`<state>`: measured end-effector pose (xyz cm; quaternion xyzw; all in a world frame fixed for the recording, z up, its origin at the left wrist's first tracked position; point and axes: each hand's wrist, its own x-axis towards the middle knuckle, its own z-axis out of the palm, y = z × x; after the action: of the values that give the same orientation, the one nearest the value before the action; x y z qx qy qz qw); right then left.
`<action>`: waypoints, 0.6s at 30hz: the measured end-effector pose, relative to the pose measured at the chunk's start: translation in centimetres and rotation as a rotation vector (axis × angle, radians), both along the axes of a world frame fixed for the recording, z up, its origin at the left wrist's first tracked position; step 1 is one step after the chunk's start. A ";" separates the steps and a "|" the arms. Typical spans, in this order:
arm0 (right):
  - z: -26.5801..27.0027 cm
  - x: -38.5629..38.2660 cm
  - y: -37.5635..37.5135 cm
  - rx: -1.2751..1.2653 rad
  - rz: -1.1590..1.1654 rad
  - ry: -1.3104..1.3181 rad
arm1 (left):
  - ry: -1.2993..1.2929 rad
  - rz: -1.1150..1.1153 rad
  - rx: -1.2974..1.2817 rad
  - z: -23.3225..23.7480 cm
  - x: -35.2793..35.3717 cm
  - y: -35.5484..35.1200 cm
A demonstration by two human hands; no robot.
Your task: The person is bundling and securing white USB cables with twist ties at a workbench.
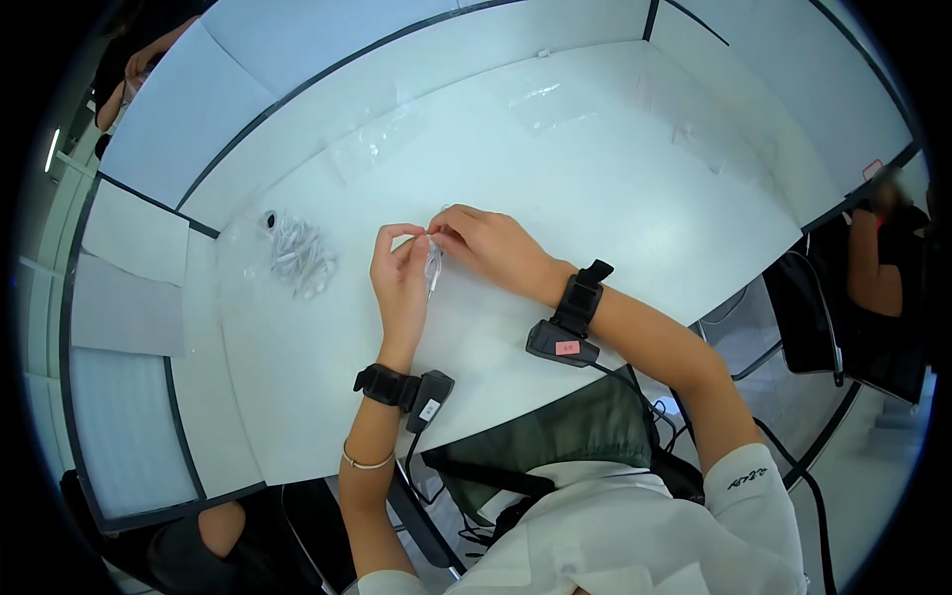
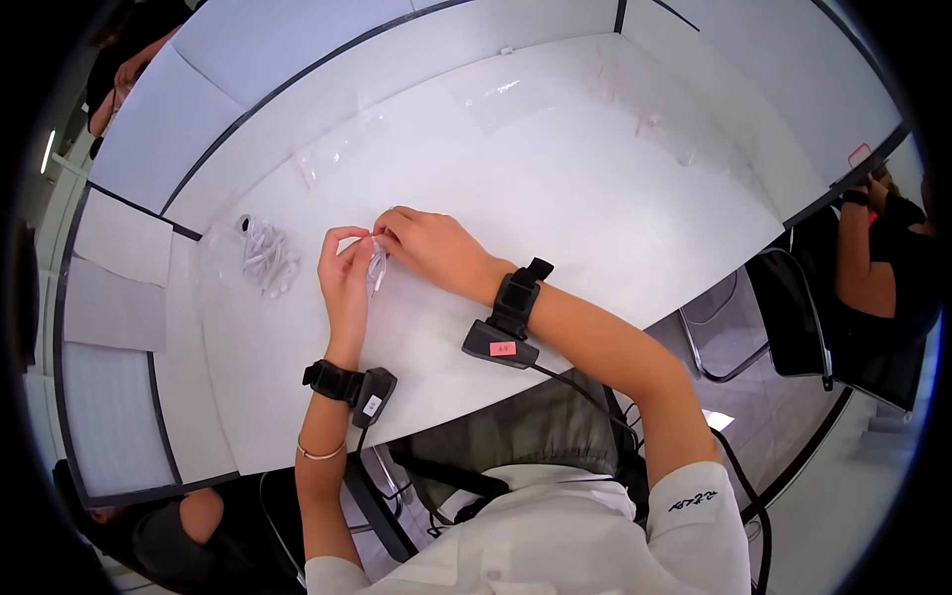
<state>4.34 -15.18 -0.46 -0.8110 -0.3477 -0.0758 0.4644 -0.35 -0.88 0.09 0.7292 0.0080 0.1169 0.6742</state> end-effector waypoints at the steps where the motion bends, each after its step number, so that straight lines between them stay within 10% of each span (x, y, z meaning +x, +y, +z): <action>1: 0.2 -0.1 0.0 0.000 0.008 -0.001 | 0.023 -0.001 0.017 0.3 -0.2 0.2; 18: -0.3 -0.2 0.8 0.033 -0.017 -0.056 | -0.031 0.095 0.025 0.3 0.1 -0.2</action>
<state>4.19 -14.39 -0.75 -0.8037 -0.3523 -0.1083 0.4671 -0.23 -1.11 0.37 0.7346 0.0306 0.1600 0.6587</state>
